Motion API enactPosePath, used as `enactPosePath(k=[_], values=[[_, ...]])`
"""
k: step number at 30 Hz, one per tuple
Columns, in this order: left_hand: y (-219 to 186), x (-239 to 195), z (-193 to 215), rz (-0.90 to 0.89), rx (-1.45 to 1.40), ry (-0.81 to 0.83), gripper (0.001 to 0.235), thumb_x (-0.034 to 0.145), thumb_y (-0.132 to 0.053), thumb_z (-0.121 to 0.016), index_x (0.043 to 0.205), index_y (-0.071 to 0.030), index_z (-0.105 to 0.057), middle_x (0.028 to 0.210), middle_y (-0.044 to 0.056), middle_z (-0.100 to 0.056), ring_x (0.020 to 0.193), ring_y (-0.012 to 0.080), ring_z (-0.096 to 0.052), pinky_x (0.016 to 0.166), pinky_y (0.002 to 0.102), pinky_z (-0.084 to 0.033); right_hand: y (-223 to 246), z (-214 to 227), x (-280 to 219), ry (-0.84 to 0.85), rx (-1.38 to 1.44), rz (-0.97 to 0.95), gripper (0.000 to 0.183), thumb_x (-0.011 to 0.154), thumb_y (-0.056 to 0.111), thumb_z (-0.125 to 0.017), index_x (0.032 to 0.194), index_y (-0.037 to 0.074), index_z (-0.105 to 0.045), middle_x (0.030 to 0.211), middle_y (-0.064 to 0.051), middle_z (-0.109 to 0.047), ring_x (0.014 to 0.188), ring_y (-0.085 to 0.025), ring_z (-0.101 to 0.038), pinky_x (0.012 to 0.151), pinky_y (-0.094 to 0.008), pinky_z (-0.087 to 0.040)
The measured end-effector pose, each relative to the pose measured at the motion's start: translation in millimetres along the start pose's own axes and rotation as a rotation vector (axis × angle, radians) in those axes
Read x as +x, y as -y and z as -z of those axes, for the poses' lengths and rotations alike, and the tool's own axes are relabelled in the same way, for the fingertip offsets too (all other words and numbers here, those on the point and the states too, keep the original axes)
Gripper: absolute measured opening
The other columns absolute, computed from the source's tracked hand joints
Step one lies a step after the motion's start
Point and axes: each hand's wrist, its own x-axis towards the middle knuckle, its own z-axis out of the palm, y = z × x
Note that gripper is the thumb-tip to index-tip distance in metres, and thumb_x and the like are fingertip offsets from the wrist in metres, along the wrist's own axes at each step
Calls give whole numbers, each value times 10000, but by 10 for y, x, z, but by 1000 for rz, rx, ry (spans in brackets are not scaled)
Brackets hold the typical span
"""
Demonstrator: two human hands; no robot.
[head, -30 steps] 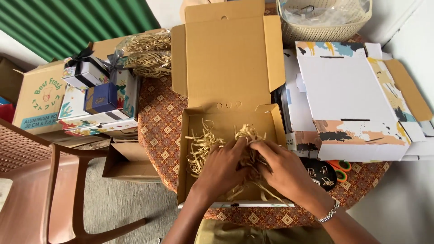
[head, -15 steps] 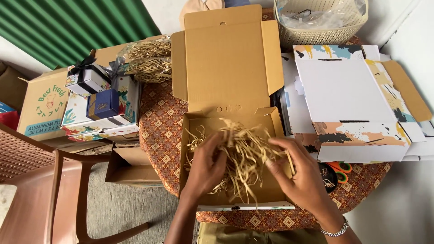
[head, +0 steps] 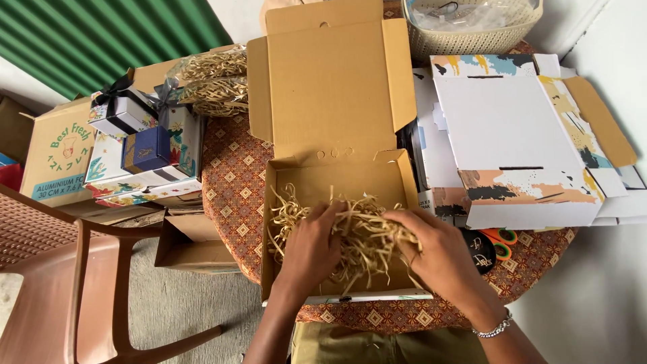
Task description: Assemble a cardboard gift box and fill it with shredded paper packing material
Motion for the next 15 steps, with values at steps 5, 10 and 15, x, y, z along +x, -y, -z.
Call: enactPosePath(k=[5, 10, 15], values=[[29, 50, 47, 106, 195, -55, 545, 765, -10, -548, 1293, -133, -608, 1040, 142, -665, 707, 414, -692, 539, 570, -533, 98, 230, 58, -131, -28, -2, 463, 808, 32, -782, 1252, 87, -662, 1160, -83, -748, 938, -216, -739, 890, -358, -610], [-322, 71, 270, 88, -67, -17, 674, 789, -105, -695, 1440, -69, -525, 1252, 277, -641, 1103, 585, -629, 858, 710, -517, 314, 223, 157, -235, 31, -118, 705, 859, 54, -719, 1490, 11, -409, 1335, -378, -476, 1161, -597, -566, 768, -732, -580], [-390, 161, 402, -153, -181, -19, 490, 1026, -274, -406, 1455, -51, -484, 1503, 250, -501, 1249, 432, -613, 976, 614, -507, 249, 35, 92, -181, 112, 41, 764, 919, 35, -576, 1573, 6, -182, 1597, -292, -293, 1473, -398, -370, 1260, -506, -329]])
